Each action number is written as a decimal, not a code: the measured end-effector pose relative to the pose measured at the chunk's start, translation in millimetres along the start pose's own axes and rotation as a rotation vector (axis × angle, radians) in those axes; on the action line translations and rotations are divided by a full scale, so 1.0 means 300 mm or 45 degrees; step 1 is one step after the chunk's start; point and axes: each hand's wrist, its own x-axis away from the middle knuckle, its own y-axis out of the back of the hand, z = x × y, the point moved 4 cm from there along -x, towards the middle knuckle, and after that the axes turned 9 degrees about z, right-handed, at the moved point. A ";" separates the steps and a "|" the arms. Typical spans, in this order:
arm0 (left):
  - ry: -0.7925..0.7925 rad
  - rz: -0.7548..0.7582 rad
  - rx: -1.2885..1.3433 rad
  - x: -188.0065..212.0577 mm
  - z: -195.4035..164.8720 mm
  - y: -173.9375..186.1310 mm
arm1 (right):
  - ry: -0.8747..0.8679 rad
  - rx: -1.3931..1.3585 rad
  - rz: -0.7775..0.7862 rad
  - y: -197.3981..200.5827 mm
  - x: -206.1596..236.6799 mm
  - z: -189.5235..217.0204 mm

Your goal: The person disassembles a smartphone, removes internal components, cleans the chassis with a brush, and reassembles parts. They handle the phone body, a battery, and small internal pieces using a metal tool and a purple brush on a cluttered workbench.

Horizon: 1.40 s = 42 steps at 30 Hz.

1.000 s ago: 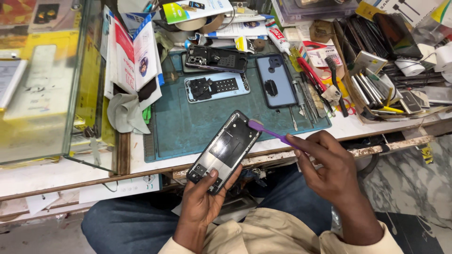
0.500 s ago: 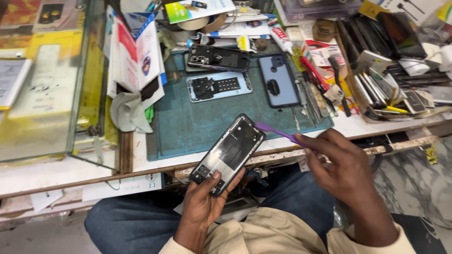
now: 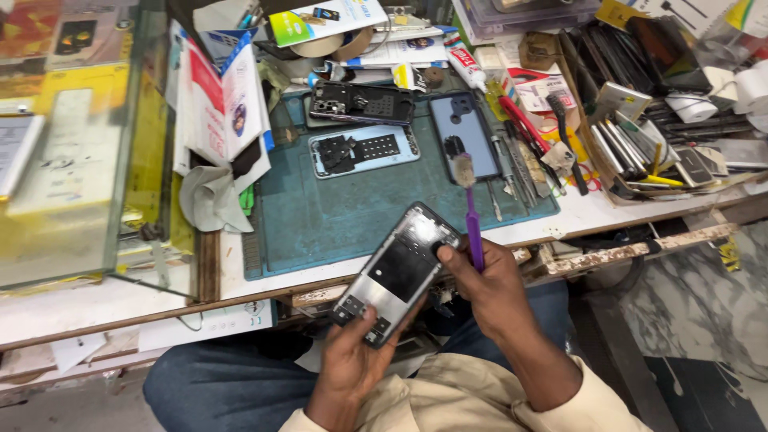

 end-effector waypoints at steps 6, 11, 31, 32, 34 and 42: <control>0.197 0.372 -0.176 -0.010 -0.122 -0.061 | -0.034 -0.066 0.119 -0.009 0.019 0.015; 0.350 0.057 -0.699 -0.094 -0.144 -0.073 | 0.032 0.329 0.236 -0.039 0.053 0.003; 0.300 -0.349 -1.077 -0.147 -0.067 -0.052 | 0.037 0.775 0.211 -0.021 0.064 0.033; 0.302 -0.364 -1.057 -0.147 -0.068 -0.051 | 0.131 0.835 0.180 -0.009 0.074 0.066; 0.310 -0.396 -1.061 -0.144 -0.073 -0.048 | 0.351 0.979 0.151 0.001 0.099 0.128; 0.283 -0.371 -1.214 -0.149 -0.074 -0.056 | 0.621 1.334 0.157 -0.012 0.163 0.267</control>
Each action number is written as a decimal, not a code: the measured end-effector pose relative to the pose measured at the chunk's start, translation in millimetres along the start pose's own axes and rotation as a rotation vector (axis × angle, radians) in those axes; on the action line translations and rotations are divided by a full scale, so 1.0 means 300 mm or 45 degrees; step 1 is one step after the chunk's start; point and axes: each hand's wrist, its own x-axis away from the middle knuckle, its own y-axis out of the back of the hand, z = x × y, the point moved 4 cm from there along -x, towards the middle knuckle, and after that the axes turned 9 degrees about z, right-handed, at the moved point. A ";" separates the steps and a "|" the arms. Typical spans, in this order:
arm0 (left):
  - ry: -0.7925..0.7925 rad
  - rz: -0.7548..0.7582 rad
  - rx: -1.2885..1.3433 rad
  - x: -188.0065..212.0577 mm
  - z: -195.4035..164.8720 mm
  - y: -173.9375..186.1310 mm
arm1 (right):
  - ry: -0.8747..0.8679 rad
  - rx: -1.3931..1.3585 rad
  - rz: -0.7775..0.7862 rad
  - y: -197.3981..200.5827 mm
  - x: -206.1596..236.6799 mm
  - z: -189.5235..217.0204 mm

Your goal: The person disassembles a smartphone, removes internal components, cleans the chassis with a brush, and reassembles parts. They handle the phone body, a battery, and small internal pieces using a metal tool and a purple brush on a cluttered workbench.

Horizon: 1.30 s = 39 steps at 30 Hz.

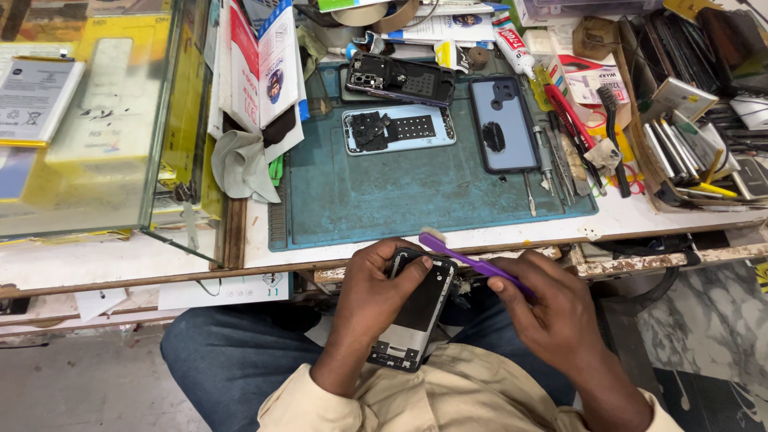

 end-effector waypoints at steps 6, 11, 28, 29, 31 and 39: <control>-0.075 -0.008 -0.109 0.017 -0.026 -0.004 | -0.114 0.137 0.130 0.008 0.002 -0.013; 0.006 -0.040 -0.044 0.033 -0.043 0.034 | -0.555 0.365 0.390 0.098 0.032 -0.113; -0.023 -0.015 -0.347 0.043 -0.089 -0.002 | -0.609 0.520 0.532 0.105 -0.012 -0.019; -0.054 0.017 -0.326 0.040 -0.087 -0.019 | -0.327 0.322 0.382 0.097 -0.024 0.009; -0.151 0.015 -0.427 0.042 -0.097 -0.027 | -0.141 0.147 0.243 0.098 -0.029 0.022; -0.041 0.041 -0.230 0.042 -0.067 -0.001 | -0.435 0.091 0.271 0.126 0.002 -0.015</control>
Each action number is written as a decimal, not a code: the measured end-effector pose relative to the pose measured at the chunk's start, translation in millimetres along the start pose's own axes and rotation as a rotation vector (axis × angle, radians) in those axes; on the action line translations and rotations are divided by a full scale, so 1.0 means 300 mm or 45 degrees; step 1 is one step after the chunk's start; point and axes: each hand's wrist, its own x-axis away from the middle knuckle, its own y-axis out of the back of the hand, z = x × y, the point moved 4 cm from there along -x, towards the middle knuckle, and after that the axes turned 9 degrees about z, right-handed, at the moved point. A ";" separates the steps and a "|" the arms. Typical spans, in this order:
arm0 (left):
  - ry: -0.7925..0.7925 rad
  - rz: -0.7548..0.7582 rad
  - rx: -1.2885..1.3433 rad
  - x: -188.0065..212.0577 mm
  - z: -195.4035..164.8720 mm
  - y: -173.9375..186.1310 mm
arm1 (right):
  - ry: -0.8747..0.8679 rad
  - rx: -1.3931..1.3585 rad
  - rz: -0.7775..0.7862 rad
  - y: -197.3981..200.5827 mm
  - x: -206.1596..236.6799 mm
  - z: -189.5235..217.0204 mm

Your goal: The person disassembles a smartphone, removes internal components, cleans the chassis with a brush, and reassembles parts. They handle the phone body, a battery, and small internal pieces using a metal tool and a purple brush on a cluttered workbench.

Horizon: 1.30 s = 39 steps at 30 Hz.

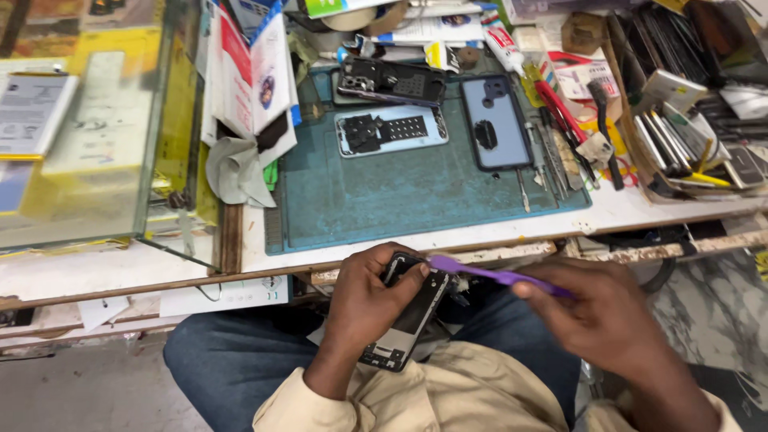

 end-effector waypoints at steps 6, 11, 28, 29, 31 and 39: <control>0.080 -0.088 0.094 0.013 0.022 0.072 | -0.100 0.261 -0.135 0.014 -0.026 -0.091; -0.033 -0.141 0.177 0.007 0.009 0.140 | -0.027 0.167 -0.554 0.102 -0.067 -0.196; -0.030 -0.341 0.756 0.033 0.072 0.225 | 0.545 0.600 -0.311 -0.043 -0.431 -0.041; -0.039 -0.340 0.763 0.035 0.070 0.226 | 0.531 0.632 -0.282 -0.046 -0.437 -0.027; -0.038 -0.362 0.750 0.037 0.065 0.232 | 0.503 0.698 -0.225 -0.045 -0.453 -0.004; -0.042 -0.388 0.785 0.044 0.046 0.238 | 0.615 0.746 0.094 -0.052 -0.530 0.054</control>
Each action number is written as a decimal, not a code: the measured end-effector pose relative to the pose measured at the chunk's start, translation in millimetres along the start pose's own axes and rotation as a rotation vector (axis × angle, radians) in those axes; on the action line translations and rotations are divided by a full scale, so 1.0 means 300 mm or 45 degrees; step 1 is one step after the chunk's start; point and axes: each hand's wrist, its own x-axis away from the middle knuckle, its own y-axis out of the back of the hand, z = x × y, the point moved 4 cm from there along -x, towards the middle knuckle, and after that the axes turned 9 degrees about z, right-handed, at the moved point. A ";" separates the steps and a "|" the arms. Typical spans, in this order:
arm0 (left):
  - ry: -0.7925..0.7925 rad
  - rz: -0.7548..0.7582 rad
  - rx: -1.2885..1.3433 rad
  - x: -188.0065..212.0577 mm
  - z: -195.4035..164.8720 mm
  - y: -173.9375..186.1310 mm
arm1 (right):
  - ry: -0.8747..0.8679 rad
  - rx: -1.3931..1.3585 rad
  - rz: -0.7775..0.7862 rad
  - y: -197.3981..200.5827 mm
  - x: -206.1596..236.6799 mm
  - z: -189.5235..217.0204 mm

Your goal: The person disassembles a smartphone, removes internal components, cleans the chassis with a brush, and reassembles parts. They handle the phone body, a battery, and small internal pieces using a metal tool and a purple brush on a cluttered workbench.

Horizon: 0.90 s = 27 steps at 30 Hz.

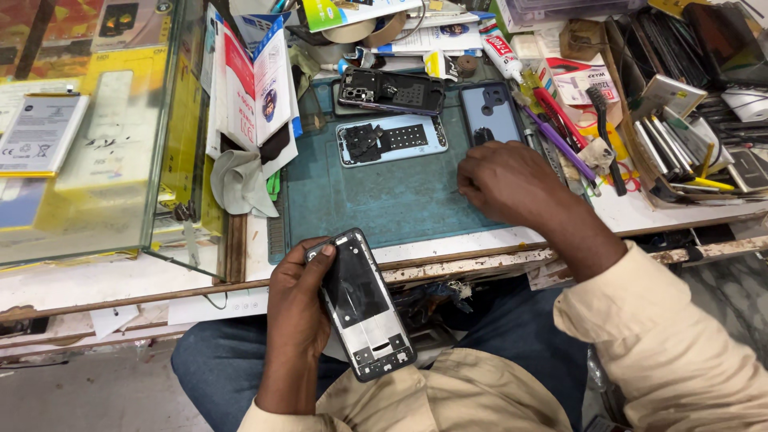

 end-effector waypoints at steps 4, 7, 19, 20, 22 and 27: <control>0.026 -0.020 -0.008 0.005 0.007 0.011 | -0.026 0.039 0.122 0.004 -0.020 -0.012; 0.030 -0.020 -0.006 0.007 0.013 0.023 | -0.083 -0.090 -0.008 0.021 -0.002 -0.018; 0.043 0.015 -0.018 -0.021 0.022 -0.022 | -0.004 0.056 -0.023 -0.018 -0.024 -0.014; 0.048 0.013 -0.029 -0.022 0.020 -0.028 | -0.017 0.051 0.016 -0.021 -0.028 -0.014; 0.041 0.031 -0.029 -0.030 0.019 -0.045 | -0.037 0.043 0.087 -0.023 -0.036 -0.014; 0.040 0.034 -0.045 -0.042 0.016 -0.058 | -0.128 -0.092 -0.085 0.010 -0.060 -0.056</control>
